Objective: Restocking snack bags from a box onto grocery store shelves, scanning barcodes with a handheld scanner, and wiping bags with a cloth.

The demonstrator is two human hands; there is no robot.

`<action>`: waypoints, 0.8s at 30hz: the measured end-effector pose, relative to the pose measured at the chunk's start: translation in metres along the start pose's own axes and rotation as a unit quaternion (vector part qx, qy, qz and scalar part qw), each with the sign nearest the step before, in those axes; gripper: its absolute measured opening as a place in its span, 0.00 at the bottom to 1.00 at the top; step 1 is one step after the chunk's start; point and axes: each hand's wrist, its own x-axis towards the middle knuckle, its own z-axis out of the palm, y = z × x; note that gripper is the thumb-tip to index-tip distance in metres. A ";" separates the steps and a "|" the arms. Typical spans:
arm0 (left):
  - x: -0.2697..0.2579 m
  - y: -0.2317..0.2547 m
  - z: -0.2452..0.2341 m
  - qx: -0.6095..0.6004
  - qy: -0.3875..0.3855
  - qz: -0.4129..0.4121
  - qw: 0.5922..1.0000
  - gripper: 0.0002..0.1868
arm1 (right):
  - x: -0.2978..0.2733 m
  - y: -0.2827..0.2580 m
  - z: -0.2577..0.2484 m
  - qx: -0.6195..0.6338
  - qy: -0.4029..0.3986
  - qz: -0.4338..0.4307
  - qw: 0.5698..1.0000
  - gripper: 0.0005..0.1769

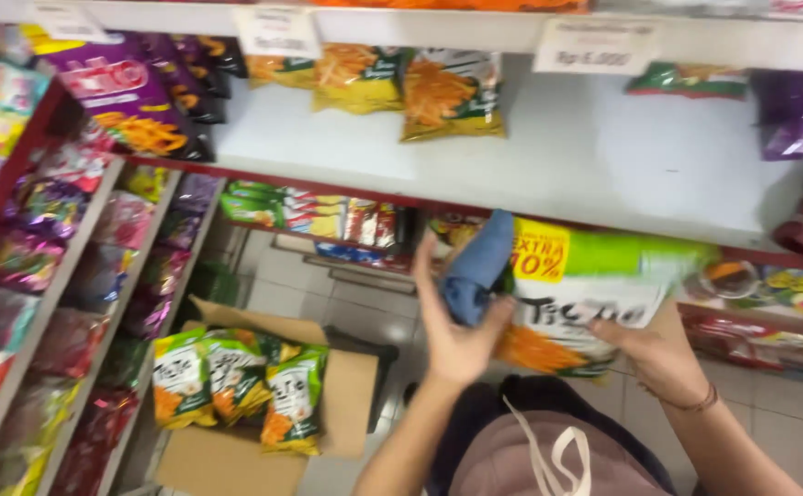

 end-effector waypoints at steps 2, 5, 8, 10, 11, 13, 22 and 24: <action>-0.013 0.010 -0.001 0.036 -0.006 0.078 0.996 0.44 | 0.004 0.012 0.011 0.051 -0.035 0.014 0.998 0.32; -0.018 0.019 -0.015 0.253 -0.022 0.146 0.956 0.38 | 0.008 -0.017 0.053 -0.060 -0.047 -0.097 0.992 0.38; -0.024 0.023 -0.038 0.293 -0.008 0.129 0.947 0.24 | 0.018 0.010 0.065 -0.130 -0.015 -0.178 0.975 0.22; -0.029 0.033 -0.050 0.314 -0.028 0.137 0.939 0.27 | 0.025 0.016 0.072 -0.065 0.004 -0.135 0.989 0.18; -0.030 0.038 -0.056 0.332 -0.048 0.148 0.931 0.30 | 0.030 0.019 0.076 -0.002 0.024 -0.094 0.995 0.14; -0.039 0.045 -0.064 0.357 -0.075 0.166 0.916 0.28 | 0.035 0.001 0.088 0.027 0.028 -0.099 0.994 0.15; -0.065 0.030 -0.122 0.427 -0.073 0.133 0.891 0.28 | 0.040 -0.005 0.093 -0.016 0.084 -0.153 0.984 0.14; -0.047 0.044 -0.100 0.436 -0.009 0.171 0.884 0.27 | 0.029 -0.007 0.109 -0.055 0.087 -0.144 0.984 0.16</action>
